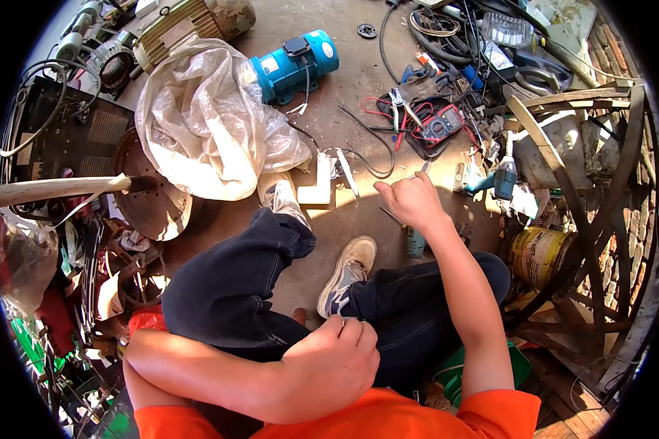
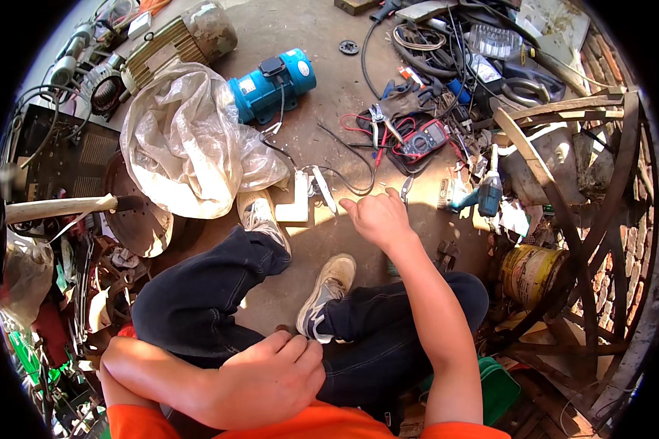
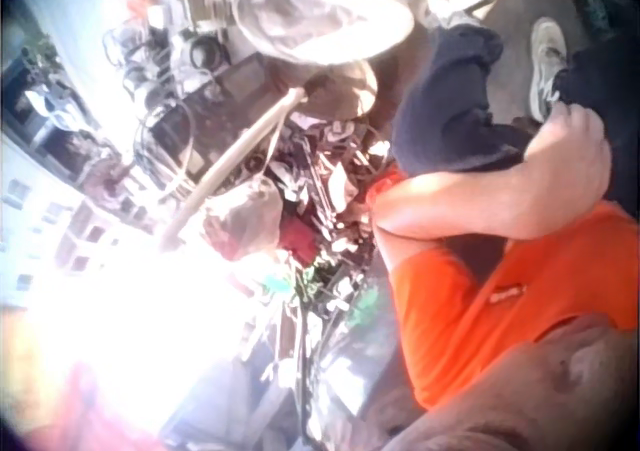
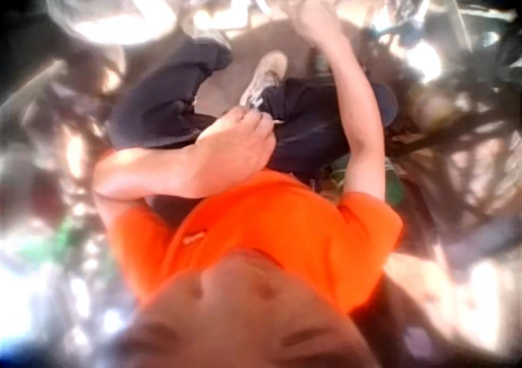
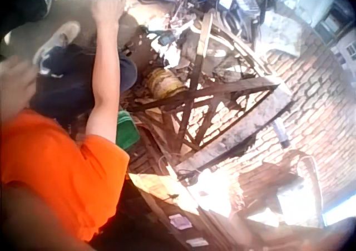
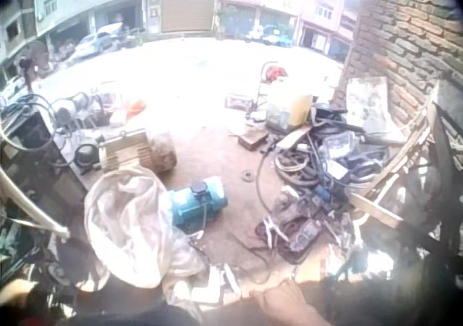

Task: The person sits on the floor in a cluttered workshop and uses a soldering iron to solder wires connected to a blue electric motor. They then use a cordless drill to work on a white plastic component and continue to manipulate wires and connectors by hand.

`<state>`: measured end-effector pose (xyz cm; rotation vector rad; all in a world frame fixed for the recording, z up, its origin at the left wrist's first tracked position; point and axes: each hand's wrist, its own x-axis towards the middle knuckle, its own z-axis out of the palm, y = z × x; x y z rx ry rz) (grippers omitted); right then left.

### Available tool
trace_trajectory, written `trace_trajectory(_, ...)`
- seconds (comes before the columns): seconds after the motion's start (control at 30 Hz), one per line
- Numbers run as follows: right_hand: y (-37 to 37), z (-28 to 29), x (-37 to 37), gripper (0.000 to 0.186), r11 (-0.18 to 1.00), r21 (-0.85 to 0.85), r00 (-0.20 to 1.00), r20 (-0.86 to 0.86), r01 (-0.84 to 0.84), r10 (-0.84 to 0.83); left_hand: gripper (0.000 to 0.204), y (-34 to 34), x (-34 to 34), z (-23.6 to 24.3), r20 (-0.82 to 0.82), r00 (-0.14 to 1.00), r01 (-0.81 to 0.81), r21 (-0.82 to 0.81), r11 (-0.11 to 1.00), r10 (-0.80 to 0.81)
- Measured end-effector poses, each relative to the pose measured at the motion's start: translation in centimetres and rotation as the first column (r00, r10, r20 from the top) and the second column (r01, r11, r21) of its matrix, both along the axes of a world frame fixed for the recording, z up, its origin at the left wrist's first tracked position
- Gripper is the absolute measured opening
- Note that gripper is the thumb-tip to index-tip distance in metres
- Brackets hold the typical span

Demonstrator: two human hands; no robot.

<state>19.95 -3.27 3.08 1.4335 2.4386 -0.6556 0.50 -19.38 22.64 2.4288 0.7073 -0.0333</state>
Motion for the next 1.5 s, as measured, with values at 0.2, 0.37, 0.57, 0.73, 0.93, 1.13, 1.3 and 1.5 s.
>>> trace_trajectory(0.2,-0.4,12.3,3.4,0.064,0.990,0.042,0.950,-0.288,0.134,-0.116,0.032,1.2,0.6,0.3,0.031,0.978,0.194,-0.498,0.845,-0.206)
trace_trajectory(0.37,-1.5,11.5,5.8,0.030,0.875,0.302,0.790,-0.597,0.379,-0.137,0.036,-1.4,1.2,-1.0,0.228,0.921,-0.237,-0.318,0.918,0.316)
trace_trajectory(0.57,-3.0,7.8,6.4,0.039,0.818,-0.242,0.504,-0.686,0.522,-0.525,0.042,-1.2,1.7,-2.7,0.063,0.991,-0.084,-0.404,0.911,0.120)
trace_trajectory(0.73,-3.2,5.3,8.1,0.040,0.932,0.004,0.805,-0.506,0.362,-0.311,0.057,0.1,3.6,-2.3,-0.144,0.979,-0.197,-0.467,0.862,0.145)
trace_trajectory(0.93,-3.6,6.4,8.0,0.031,0.964,-0.089,0.794,-0.551,0.250,-0.257,0.043,-0.5,4.2,-5.6,-0.299,0.954,-0.082,-0.270,0.959,-0.003)
trace_trajectory(1.13,-3.6,6.3,9.0,0.024,0.973,-0.155,0.855,-0.466,0.173,-0.226,0.043,0.0,5.1,-6.0,-0.313,0.950,-0.068,-0.275,0.959,-0.022)
trace_trajectory(1.3,-3.7,6.4,9.4,0.023,0.973,-0.164,0.858,-0.464,0.163,-0.222,0.045,0.5,5.9,-5.8,-0.349,0.937,-0.100,-0.326,0.940,-0.022)
trace_trajectory(1.5,-3.8,6.4,9.0,0.024,0.982,-0.135,0.868,-0.463,0.134,-0.182,0.048,0.6,5.7,-5.9,-0.401,0.916,-0.128,-0.369,0.920,-0.034)
